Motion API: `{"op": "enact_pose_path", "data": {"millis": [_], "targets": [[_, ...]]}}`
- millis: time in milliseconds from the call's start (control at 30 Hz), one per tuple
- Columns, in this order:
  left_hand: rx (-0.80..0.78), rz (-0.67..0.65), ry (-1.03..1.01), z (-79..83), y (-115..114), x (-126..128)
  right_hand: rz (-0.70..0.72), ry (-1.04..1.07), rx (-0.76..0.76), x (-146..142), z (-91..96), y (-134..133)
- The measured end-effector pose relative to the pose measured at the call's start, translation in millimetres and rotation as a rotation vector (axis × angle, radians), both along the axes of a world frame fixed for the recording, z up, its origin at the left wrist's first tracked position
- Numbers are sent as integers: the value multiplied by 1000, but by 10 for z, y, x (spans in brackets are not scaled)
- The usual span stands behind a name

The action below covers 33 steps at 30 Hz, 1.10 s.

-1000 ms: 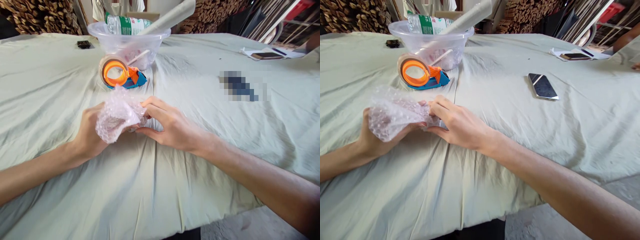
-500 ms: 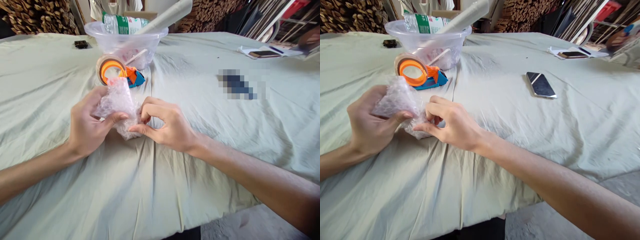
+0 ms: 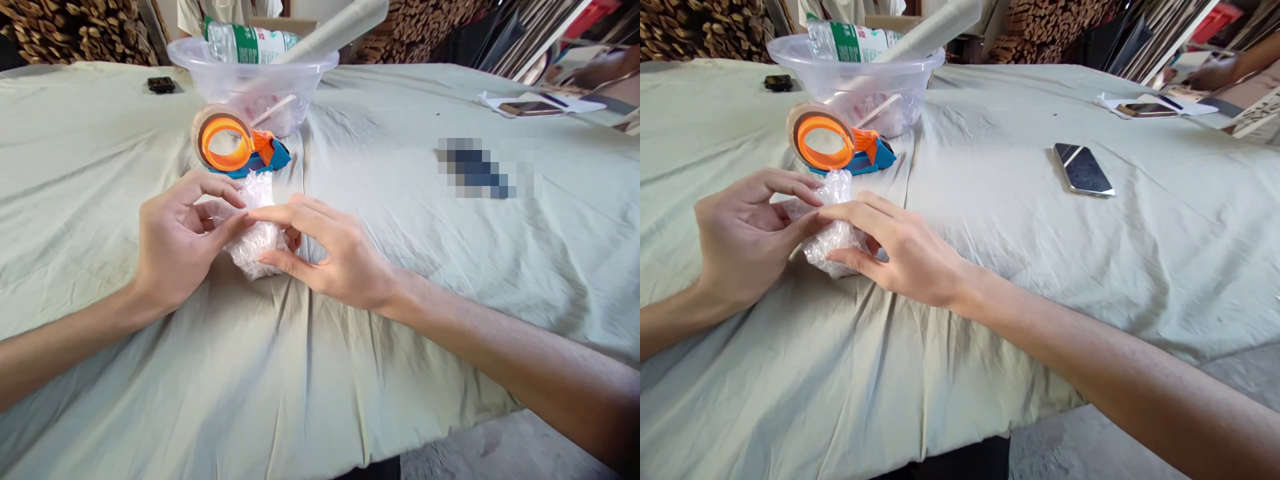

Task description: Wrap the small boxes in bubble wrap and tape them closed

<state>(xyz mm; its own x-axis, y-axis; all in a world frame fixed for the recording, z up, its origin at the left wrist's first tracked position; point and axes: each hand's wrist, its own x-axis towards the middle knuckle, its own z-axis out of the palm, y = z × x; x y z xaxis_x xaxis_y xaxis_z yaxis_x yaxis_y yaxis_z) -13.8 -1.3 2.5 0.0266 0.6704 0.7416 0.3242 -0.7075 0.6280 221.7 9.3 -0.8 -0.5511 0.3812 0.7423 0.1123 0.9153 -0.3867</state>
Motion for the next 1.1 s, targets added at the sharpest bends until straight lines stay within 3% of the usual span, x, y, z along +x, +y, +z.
{"op": "enact_pose_path", "data": {"millis": [300, 500, 633, 867, 967, 1100], "targets": [[-7, 74, 241, 39, -88, -27, -16, 26, 2, 38, -70, 77], [-132, -10, 233, 88, -187, -33, -42, 40, -7, 64, -68, 106], [52, -21, 319, 40, -148, -30, -39, 49, -37, 69, -52, 96], [165, 26, -29, -52, -60, 42, 16, 31, -114, 62, -20, 45], [187, 80, -2, -27, -76, 53, 44, 36, -128, 68, -23, 45], [88, 119, 101, 14, -136, 40, 42, 34, -145, 73, -32, 53]]}}
